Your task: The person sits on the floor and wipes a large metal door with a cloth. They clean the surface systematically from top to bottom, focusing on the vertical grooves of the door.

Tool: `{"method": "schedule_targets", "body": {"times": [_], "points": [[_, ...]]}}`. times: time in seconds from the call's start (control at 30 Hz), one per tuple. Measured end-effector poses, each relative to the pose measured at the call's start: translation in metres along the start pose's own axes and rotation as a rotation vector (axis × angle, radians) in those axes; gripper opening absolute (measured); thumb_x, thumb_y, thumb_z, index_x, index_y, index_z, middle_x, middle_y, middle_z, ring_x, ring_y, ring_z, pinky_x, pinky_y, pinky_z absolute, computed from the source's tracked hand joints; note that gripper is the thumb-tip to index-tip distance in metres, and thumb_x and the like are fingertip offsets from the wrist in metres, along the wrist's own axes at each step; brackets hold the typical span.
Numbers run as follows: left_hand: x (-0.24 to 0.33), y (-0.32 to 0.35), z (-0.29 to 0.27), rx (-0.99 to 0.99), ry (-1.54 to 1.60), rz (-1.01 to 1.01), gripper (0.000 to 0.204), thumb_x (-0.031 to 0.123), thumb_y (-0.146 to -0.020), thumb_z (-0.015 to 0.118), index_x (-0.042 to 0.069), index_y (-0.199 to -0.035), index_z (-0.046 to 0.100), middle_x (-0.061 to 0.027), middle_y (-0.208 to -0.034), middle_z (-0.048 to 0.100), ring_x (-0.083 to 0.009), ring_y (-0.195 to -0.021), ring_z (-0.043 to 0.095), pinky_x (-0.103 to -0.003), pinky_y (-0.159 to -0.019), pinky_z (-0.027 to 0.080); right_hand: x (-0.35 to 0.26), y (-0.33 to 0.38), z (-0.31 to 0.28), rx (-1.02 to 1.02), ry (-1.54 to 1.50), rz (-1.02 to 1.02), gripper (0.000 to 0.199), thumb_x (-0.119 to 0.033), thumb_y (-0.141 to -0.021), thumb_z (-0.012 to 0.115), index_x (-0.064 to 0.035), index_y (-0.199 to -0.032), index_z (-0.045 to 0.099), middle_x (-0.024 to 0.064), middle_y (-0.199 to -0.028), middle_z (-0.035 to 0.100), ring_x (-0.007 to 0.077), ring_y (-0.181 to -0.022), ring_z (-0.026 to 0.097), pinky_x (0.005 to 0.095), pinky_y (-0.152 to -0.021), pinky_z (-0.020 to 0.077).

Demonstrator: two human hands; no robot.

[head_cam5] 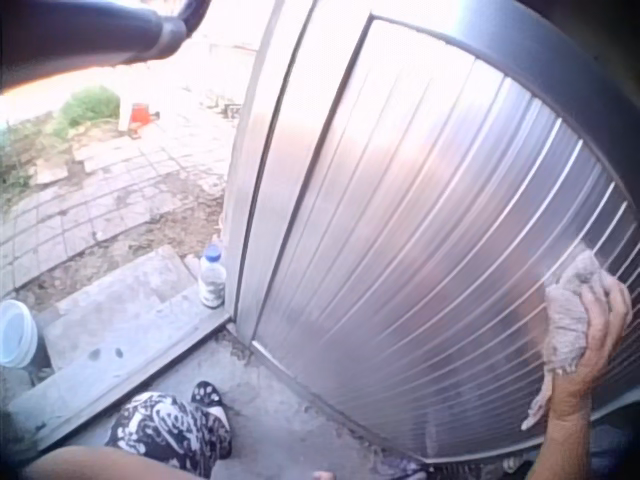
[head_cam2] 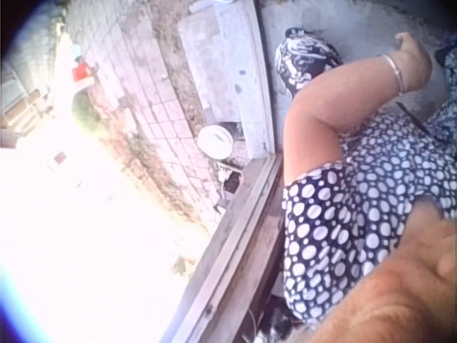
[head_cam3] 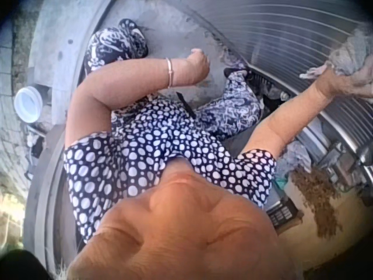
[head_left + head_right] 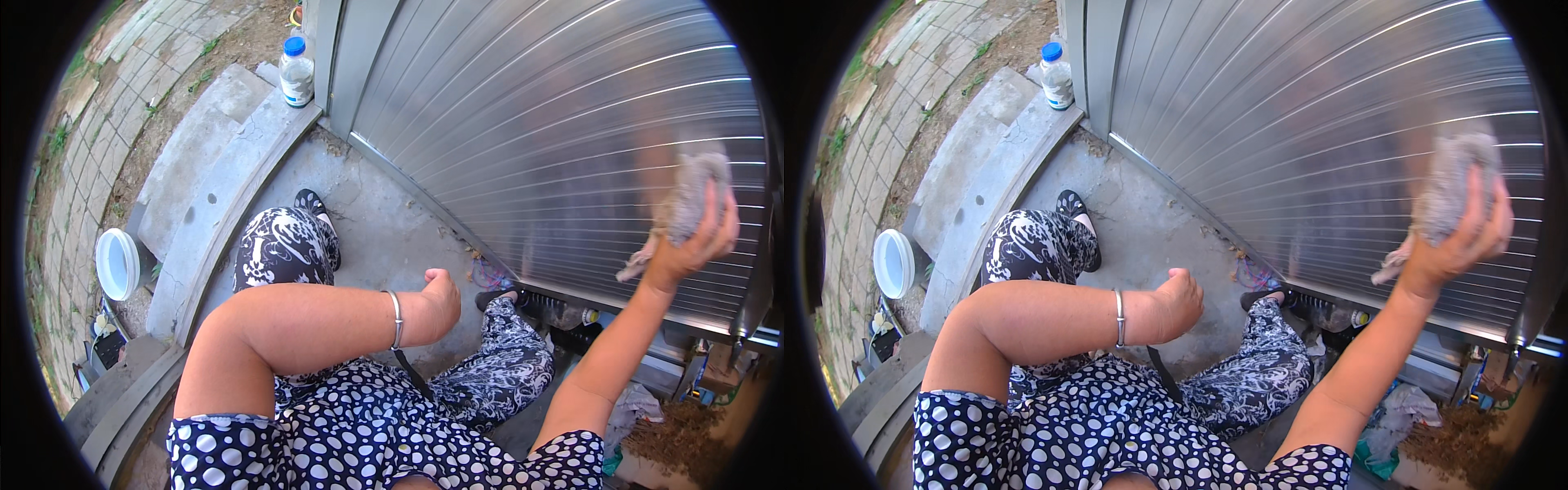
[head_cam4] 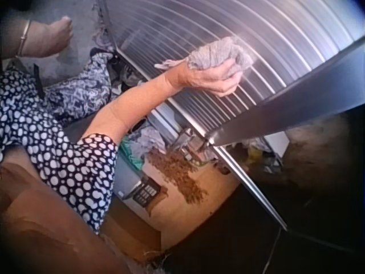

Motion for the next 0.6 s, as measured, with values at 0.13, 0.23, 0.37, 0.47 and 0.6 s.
{"method": "schedule_targets", "body": {"times": [0.13,0.23,0.37,0.47,0.6], "points": [[0.003,0.003,0.006,0.017,-0.021,0.010,0.042,0.030,-0.082,0.060,0.006,-0.117,0.061,-0.0128,-0.115,0.061,-0.0290,-0.104,0.059,-0.047,-0.085,0.043,-0.067,0.052,0.051,-0.169,-0.188,-0.069,0.039,-0.007,-0.080,0.068,-0.0174,-0.117,0.062,0.0030,-0.126,0.053,0.0264,-0.120,0.044,0.0378,-0.098,0.0387],[0.006,0.006,0.007,0.013,-0.054,0.018,0.042,0.030,-0.083,0.060,0.005,-0.116,0.060,-0.0129,-0.116,0.060,-0.0286,-0.105,0.058,-0.046,-0.085,0.043,-0.113,0.088,0.080,-0.328,-0.282,-0.186,0.031,-0.015,-0.083,0.061,-0.0210,-0.113,0.064,-0.0006,-0.126,0.054,0.0210,-0.119,0.047,0.0358,-0.098,0.0364],[0.013,0.012,0.005,-0.011,-0.079,0.069,0.042,0.031,-0.084,0.059,0.005,-0.117,0.059,-0.0127,-0.117,0.059,-0.0285,-0.105,0.058,-0.046,-0.085,0.043,-0.174,0.145,0.119,-0.486,-0.378,-0.346,0.028,-0.020,-0.084,0.058,-0.0163,-0.111,0.065,-0.0013,-0.125,0.054,0.0171,-0.120,0.047,0.0347,-0.101,0.0330],[0.016,0.016,0.004,0.016,-0.082,0.064,0.041,0.031,-0.086,0.056,0.006,-0.118,0.059,-0.0128,-0.116,0.059,-0.0287,-0.103,0.058,-0.046,-0.085,0.043,-0.216,0.187,0.144,-0.546,-0.451,-0.421,0.031,-0.022,-0.081,0.060,-0.0121,-0.110,0.065,-0.0006,-0.122,0.055,0.0165,-0.118,0.047,0.0334,-0.102,0.0316],[0.020,0.017,0.014,-0.004,-0.079,0.065,0.038,0.029,-0.088,0.052,0.006,-0.118,0.059,-0.0131,-0.114,0.059,-0.0287,-0.102,0.058,-0.046,-0.085,0.043,-0.270,0.246,0.176,-0.591,-0.466,-0.528,0.035,-0.021,-0.079,0.058,-0.0071,-0.111,0.064,0.0013,-0.120,0.055,0.0176,-0.117,0.046,0.0332,-0.102,0.0316]]}}
Point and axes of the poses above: each hand's wrist, its own y-axis away from the middle knuckle, its own z-axis out of the palm, x = y × z, the point moved 9 cm from there along -y, towards the middle knuckle
